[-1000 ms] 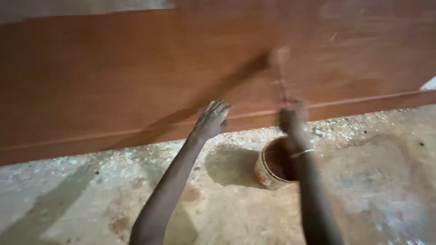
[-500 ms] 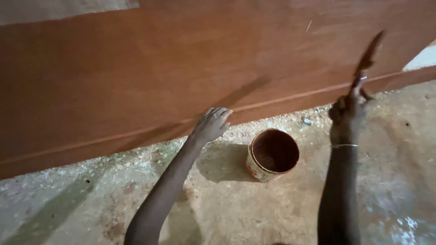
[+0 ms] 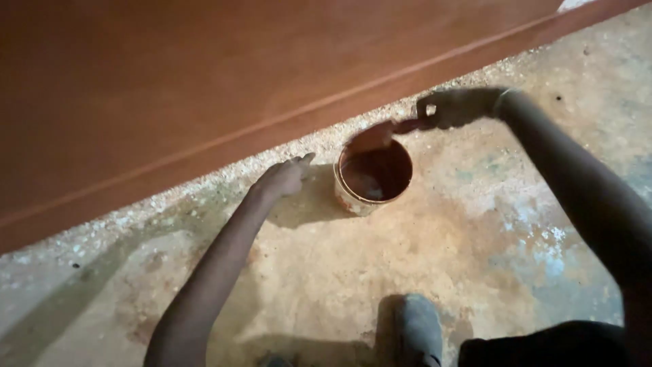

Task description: The person paints a wall with reddish-brown paint using a brush. They repeatedly dip the brush into a paint can on the floor and apply paint in horizontal strokes along the lower portion of the wall, gradually covering more area.

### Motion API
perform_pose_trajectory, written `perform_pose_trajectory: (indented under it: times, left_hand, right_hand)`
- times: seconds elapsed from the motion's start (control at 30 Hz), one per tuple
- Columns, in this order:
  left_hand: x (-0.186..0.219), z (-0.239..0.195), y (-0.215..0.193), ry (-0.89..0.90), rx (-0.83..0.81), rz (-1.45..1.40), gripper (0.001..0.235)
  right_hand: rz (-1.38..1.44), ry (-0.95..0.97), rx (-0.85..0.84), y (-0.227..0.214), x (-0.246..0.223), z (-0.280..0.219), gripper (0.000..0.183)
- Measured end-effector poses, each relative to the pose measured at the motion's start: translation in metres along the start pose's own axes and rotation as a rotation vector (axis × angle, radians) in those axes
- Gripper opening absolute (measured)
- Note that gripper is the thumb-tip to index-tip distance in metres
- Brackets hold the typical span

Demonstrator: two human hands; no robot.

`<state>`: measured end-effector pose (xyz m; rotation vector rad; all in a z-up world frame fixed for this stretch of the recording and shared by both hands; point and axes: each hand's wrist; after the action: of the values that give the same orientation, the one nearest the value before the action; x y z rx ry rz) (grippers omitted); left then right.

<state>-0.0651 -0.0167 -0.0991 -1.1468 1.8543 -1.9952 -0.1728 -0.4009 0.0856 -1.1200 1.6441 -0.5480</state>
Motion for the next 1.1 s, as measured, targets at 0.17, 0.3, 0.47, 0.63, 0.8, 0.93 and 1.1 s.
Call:
perform_pose_trajectory:
  times: [0.17,0.3,0.47,0.63,0.8,0.93,1.1]
  left_hand:
    - [0.036,-0.011,0.0,-0.014,-0.103,0.039,0.083]
    - [0.049,-0.03,0.011,0.081,-0.122,0.135,0.088]
    - [0.048,-0.039,0.021,0.136,-0.104,0.189,0.088]
    - [0.051,-0.041,0.02,0.129,-0.127,0.201,0.087]
    - [0.054,-0.04,0.023,0.16,-0.111,0.202,0.092]
    - [0.051,-0.04,0.024,0.107,-0.178,0.151,0.094]
    - [0.048,-0.037,0.025,0.135,-0.198,0.167,0.1]
  right_hand:
    - [-0.482,0.283,0.021,0.063,0.046,0.022,0.066]
    - [-0.429,0.166,0.028,0.089,0.063,0.041,0.061]
    - [-0.558,0.093,0.118,0.12,0.052,0.058,0.057]
    - [-0.568,0.127,0.076,0.135,0.033,0.064,0.054]
    - [-0.559,0.217,0.033,0.124,0.026,0.061,0.06]
    - [-0.591,0.161,0.075,0.127,0.025,0.061,0.058]
    - [-0.593,0.164,0.051,0.135,0.025,0.057,0.059]
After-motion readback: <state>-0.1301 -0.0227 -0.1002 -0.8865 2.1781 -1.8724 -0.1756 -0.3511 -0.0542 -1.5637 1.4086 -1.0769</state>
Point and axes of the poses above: each hand's wrist, its own z-axis towards the middle knuckle, its own y-axis out of the palm, x = y × z, and after that the axes turned 7 degrees about x, right-handed
